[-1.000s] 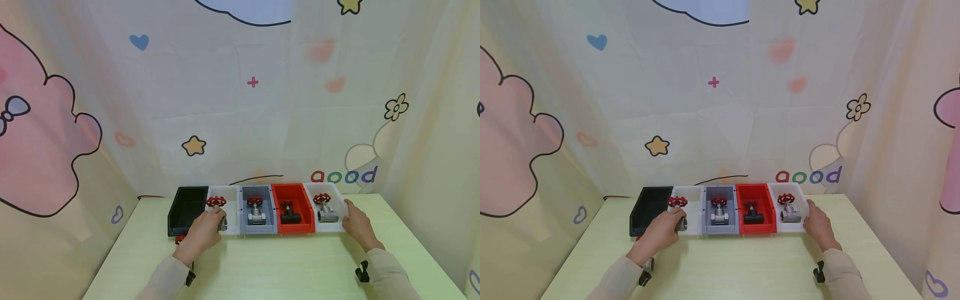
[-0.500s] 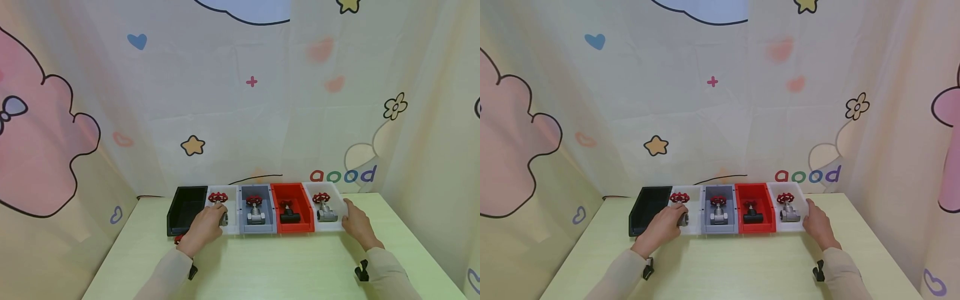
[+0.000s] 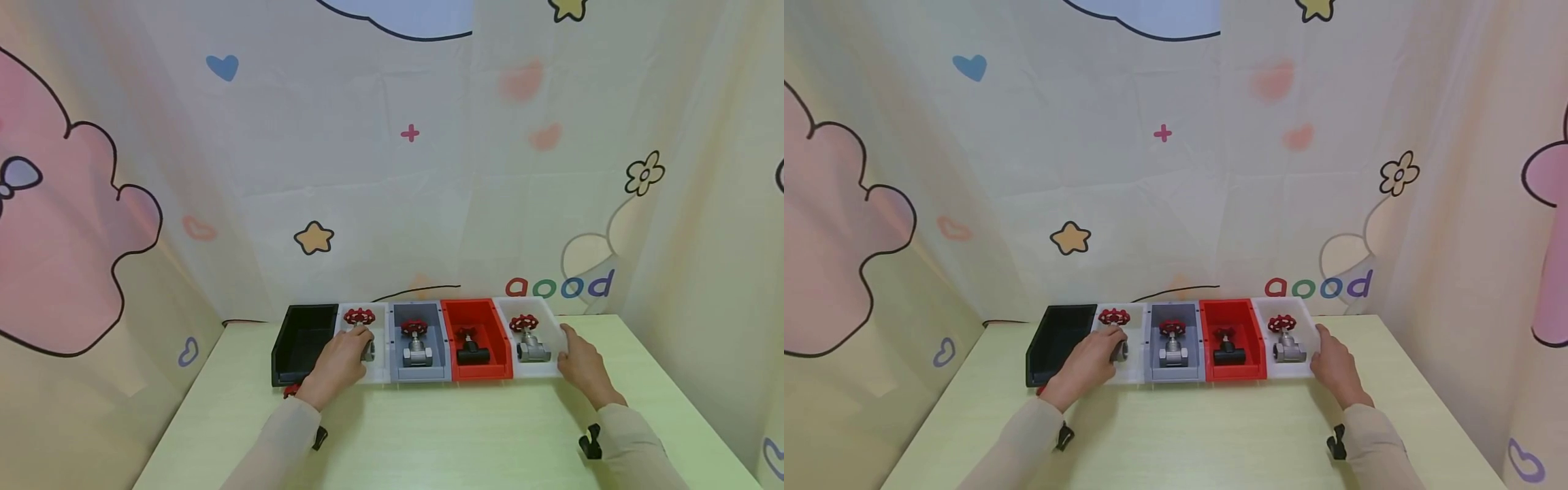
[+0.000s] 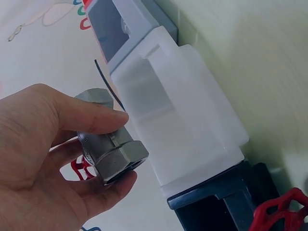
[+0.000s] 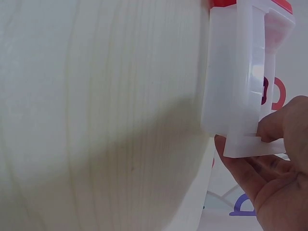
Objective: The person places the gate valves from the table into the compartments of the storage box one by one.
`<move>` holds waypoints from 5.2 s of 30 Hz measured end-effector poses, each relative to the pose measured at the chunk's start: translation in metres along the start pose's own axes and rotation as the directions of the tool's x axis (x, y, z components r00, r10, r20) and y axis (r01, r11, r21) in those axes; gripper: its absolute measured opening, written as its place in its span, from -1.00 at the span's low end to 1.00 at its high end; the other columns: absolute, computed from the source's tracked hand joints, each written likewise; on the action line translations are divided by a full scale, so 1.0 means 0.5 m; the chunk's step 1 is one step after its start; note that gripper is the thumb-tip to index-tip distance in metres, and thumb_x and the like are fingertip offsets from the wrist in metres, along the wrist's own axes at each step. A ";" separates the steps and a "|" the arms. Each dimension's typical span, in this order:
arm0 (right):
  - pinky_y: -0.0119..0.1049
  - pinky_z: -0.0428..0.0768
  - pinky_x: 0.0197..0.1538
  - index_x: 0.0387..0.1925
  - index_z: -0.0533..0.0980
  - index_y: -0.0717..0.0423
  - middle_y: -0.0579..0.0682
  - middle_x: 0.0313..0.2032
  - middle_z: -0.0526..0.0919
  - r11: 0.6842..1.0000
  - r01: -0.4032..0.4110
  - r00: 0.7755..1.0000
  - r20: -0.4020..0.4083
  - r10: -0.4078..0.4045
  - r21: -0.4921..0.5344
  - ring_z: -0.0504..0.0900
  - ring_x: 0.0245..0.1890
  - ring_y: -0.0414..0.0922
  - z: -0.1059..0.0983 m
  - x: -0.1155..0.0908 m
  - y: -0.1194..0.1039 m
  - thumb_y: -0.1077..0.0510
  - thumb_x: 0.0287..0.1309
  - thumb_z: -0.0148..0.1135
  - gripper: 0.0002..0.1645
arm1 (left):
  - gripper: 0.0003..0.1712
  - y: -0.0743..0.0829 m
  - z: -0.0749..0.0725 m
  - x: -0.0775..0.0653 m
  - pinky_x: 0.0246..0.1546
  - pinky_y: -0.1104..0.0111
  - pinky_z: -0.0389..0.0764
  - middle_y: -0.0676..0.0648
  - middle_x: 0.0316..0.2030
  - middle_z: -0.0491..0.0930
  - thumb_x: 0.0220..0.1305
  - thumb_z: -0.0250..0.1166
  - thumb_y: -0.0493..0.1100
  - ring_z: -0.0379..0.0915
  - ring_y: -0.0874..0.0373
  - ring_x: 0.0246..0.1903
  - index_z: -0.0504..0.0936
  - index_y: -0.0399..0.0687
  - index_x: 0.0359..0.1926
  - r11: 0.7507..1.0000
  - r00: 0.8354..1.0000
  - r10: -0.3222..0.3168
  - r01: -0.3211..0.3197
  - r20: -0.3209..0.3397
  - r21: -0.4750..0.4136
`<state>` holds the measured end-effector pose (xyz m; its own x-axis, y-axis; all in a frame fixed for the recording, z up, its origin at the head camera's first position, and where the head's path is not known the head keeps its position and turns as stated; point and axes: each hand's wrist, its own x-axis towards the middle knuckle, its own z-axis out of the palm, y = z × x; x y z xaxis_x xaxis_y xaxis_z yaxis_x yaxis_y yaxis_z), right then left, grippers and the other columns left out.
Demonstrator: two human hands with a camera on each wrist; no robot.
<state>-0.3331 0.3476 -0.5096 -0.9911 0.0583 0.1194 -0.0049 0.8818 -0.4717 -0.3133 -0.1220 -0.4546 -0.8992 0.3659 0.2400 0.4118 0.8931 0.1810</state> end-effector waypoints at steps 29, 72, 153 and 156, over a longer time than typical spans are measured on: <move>0.31 0.51 -0.03 0.39 0.06 0.46 0.58 0.14 0.40 0.999 0.039 0.998 -0.043 -0.040 -0.006 0.51 0.03 0.46 0.002 -0.003 0.002 0.35 0.18 0.02 -0.24 | -0.57 -0.034 0.075 0.051 -0.03 0.06 0.61 -0.07 0.04 0.60 0.07 0.35 -0.40 0.58 -0.13 -0.11 0.64 -0.12 0.01 1.000 1.000 -0.002 0.002 0.014 0.003; 0.35 0.47 0.03 0.40 0.04 0.43 0.57 0.18 0.37 1.000 0.017 1.000 -0.015 -0.017 0.013 0.47 0.08 0.47 -0.001 -0.003 -0.003 0.34 0.21 0.04 -0.24 | -0.82 -0.041 0.115 0.072 -0.19 0.09 0.61 -0.10 -0.24 0.66 0.17 0.27 -0.41 0.62 -0.02 -0.24 0.70 -0.11 -0.26 0.997 0.998 -0.013 0.008 0.057 0.079; 0.34 0.50 -0.02 0.38 0.07 0.46 0.59 0.11 0.42 0.999 0.044 0.998 -0.033 -0.044 -0.011 0.51 0.02 0.47 -0.002 -0.003 -0.003 0.35 0.18 0.04 -0.25 | -0.37 0.035 -0.048 -0.064 0.27 -0.07 0.37 -0.07 0.36 0.39 0.27 0.25 0.13 0.35 -0.14 0.31 0.45 0.16 0.34 0.997 0.996 -0.019 0.025 -0.089 0.072; 0.33 0.50 -0.01 0.38 0.06 0.46 0.59 0.12 0.41 0.999 0.037 0.999 -0.027 -0.037 -0.009 0.50 0.03 0.48 -0.002 -0.003 -0.002 0.35 0.18 0.03 -0.25 | -0.36 0.035 -0.049 -0.074 0.27 -0.08 0.37 -0.08 0.36 0.40 0.27 0.26 0.13 0.35 -0.13 0.31 0.44 0.15 0.35 0.998 0.995 -0.003 0.009 -0.103 0.065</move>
<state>-0.3314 0.3471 -0.5084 -0.9863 0.0382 0.1603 -0.0403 0.8873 -0.4595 -0.2690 -0.1265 -0.4370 -0.8802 0.3347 0.3363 0.3928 0.9117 0.1207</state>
